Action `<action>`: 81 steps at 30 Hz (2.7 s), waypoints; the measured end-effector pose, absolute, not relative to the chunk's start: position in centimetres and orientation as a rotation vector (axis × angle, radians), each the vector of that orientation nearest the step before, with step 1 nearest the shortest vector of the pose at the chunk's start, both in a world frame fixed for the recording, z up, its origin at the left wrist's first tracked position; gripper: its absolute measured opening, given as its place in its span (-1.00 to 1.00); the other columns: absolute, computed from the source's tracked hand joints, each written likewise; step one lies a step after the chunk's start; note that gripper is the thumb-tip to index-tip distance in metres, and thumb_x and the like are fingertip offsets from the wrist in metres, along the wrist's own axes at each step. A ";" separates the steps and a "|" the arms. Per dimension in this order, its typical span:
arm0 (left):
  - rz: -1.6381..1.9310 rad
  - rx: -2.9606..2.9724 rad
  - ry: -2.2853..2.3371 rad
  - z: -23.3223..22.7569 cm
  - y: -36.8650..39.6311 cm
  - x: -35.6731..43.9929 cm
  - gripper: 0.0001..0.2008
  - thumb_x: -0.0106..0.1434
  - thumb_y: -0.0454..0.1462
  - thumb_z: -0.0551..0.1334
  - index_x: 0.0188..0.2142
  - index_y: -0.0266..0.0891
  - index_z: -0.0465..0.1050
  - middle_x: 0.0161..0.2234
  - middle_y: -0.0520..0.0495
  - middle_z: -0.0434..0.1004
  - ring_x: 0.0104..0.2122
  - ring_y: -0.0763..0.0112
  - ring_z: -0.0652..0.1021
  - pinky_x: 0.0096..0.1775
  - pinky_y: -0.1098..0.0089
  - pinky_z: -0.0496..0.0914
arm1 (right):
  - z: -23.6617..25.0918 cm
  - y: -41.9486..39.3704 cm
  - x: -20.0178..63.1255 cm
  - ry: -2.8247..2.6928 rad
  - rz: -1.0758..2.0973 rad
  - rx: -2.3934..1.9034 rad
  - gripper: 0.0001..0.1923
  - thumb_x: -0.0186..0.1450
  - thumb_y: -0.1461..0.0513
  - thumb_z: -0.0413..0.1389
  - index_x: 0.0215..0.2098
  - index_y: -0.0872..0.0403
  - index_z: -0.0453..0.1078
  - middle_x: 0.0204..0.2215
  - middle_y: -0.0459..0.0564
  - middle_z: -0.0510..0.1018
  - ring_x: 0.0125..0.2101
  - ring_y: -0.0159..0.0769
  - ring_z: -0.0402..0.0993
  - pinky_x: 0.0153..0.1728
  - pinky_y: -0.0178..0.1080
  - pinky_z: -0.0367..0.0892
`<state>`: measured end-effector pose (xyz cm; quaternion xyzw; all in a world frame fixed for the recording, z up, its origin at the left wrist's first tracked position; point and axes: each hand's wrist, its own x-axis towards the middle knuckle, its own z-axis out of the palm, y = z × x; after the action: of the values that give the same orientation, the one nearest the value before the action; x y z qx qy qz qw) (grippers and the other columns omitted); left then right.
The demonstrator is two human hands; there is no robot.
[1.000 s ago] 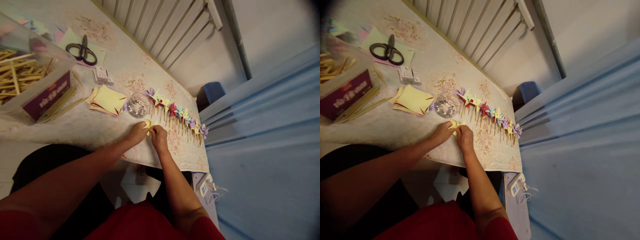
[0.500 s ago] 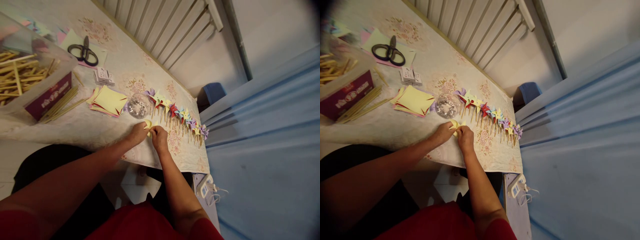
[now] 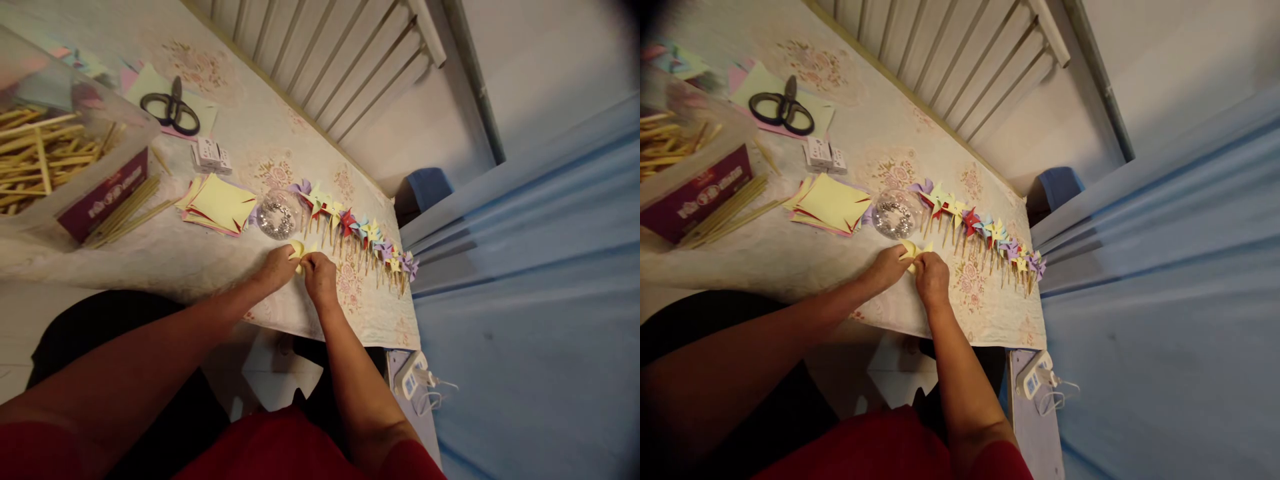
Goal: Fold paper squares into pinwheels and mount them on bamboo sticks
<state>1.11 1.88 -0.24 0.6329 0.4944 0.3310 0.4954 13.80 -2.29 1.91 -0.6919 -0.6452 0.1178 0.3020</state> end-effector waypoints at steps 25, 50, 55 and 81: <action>0.816 1.486 1.198 -0.2 2.1 1.0 -0.80 0.14 -0.37 0.15 -0.55 -0.19 0.15 -0.57 0.11 0.23 -0.47 0.44 0.28 -0.39 0.39 0.11 | 1.4 -1.8 13.8 -1.460 0.500 -1.859 -0.87 0.13 0.18 0.10 -0.52 0.05 0.42 -0.56 -0.15 0.48 -0.48 -0.35 0.35 -0.36 -0.30 0.26; 0.858 1.417 1.143 -0.2 2.0 0.7 -0.89 0.15 -0.32 0.13 -0.50 -0.22 0.24 -0.53 0.10 0.29 -0.44 0.43 0.33 -0.38 0.40 0.16 | 0.5 -2.0 13.3 -1.043 0.491 -1.821 -0.66 -0.05 0.11 0.29 -0.35 0.09 0.39 -0.49 -0.17 0.42 -0.46 -0.40 0.31 -0.38 -0.32 0.27; 0.893 1.374 1.055 -0.3 2.0 0.7 -0.92 0.14 -0.28 0.13 -0.45 -0.26 0.33 -0.47 0.06 0.39 -0.40 0.40 0.39 -0.34 0.40 0.24 | 0.4 -2.3 13.6 -0.969 0.849 -1.669 -0.68 0.01 0.04 0.27 -0.48 0.09 0.36 -0.59 -0.23 0.33 -0.55 -0.48 0.17 -0.49 -0.38 0.13; 0.964 1.117 0.793 -1.1 2.0 1.4 -0.78 0.03 -0.36 0.16 -0.30 -0.31 0.48 -0.42 0.00 0.53 -0.28 0.32 0.52 -0.23 0.39 0.38 | 0.8 -2.3 14.3 -0.983 1.005 -1.593 -0.69 0.00 0.12 0.31 -0.34 0.14 0.56 -0.51 -0.15 0.59 -0.49 -0.39 0.40 -0.39 -0.33 0.26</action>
<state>1.38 2.03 -1.12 0.4955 0.3517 0.4277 0.6692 14.29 -2.27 0.78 -0.6549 -0.4043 0.4133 0.4867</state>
